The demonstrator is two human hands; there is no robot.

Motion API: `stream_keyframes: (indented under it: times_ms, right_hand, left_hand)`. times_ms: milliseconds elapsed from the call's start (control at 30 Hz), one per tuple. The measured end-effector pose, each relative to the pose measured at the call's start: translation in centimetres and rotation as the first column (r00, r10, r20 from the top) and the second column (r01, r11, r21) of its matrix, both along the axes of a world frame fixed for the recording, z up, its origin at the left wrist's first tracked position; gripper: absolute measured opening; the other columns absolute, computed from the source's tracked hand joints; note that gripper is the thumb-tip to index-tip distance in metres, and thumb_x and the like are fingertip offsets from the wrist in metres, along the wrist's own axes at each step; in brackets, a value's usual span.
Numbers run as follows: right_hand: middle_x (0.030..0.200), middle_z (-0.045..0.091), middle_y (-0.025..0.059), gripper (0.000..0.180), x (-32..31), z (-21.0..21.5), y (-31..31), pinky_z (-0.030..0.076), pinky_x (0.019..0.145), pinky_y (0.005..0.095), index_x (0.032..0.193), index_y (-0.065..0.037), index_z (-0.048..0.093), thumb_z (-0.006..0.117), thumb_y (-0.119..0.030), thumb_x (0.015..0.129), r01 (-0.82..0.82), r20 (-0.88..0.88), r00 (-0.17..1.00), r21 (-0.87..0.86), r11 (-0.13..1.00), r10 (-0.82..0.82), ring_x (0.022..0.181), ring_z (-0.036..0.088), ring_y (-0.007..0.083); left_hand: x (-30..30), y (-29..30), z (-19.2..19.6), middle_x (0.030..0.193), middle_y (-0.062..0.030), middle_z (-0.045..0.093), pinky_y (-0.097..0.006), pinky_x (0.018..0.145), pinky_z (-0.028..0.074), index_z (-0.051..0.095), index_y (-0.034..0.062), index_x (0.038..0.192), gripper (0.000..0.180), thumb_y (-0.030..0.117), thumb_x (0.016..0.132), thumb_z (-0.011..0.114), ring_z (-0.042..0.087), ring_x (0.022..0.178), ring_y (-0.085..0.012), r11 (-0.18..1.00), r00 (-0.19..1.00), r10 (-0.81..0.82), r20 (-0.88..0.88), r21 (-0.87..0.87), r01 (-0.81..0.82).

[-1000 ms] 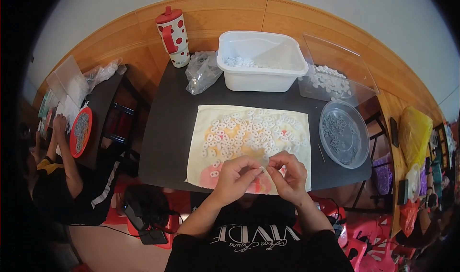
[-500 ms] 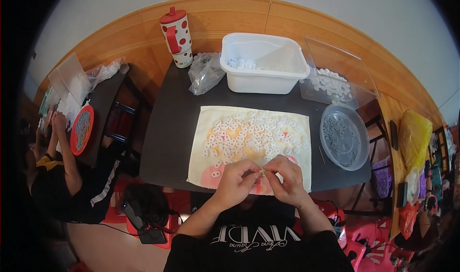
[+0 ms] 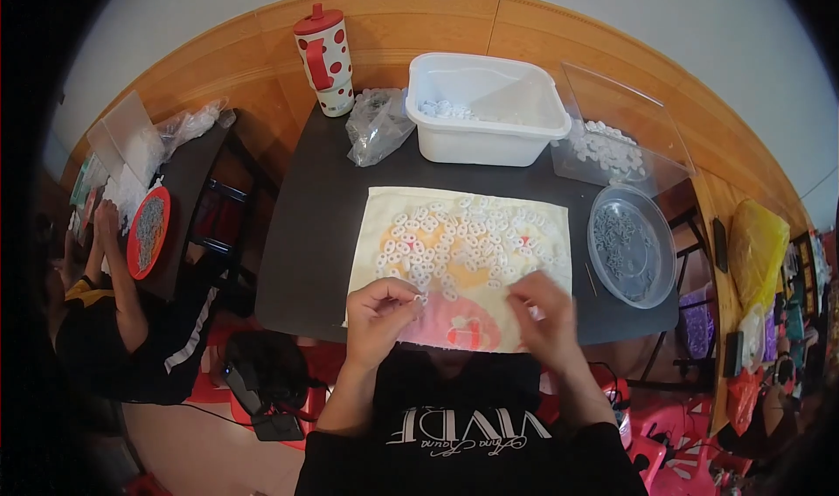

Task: Manually assembling small white plastic ring components at a factory workbench.

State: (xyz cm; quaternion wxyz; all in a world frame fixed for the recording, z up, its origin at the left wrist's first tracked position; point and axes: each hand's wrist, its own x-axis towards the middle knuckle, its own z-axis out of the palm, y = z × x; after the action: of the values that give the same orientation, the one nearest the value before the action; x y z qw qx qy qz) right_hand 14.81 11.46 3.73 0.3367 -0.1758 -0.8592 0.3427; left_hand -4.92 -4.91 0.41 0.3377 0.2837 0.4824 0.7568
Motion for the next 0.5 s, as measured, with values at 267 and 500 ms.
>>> stream_keyframes:
  times_ms: [267, 500]
  right_hand:
    - [0.086, 0.056, 0.0140, 0.012, -4.7, -1.5, -2.7, 0.047, 0.066, 0.0425, 0.089, -0.001, 0.063, 0.071, -0.003, 0.081, -0.064, 0.162, 0.987, 0.266, 0.962, 0.021, 0.077, 0.058, 0.0343]
    - [0.086, 0.057, 0.0143, 0.011, -5.7, -2.6, -3.0, 0.049, 0.068, 0.0430, 0.086, -0.001, 0.061, 0.071, -0.003, 0.081, -0.059, 0.180, 0.984, 0.257, 0.965, 0.012, 0.079, 0.059, 0.0344]
  left_hand:
    - [0.3, -0.3, -0.2, 0.092, -0.0095, 0.069, -0.022, 0.066, 0.050, 0.070, -0.0053, 0.091, 0.014, -0.015, 0.080, 0.068, 0.063, 0.075, -0.0102, 0.999, 0.999, 0.035, 0.029, -0.024, -0.034]
    - [0.3, 0.0, -0.7, 0.093, -0.0077, 0.068, -0.023, 0.076, 0.051, 0.073, -0.0052, 0.107, 0.027, -0.015, 0.083, 0.067, 0.063, 0.083, -0.0119, 0.999, 0.990, 0.034, -0.136, 0.001, -0.034]
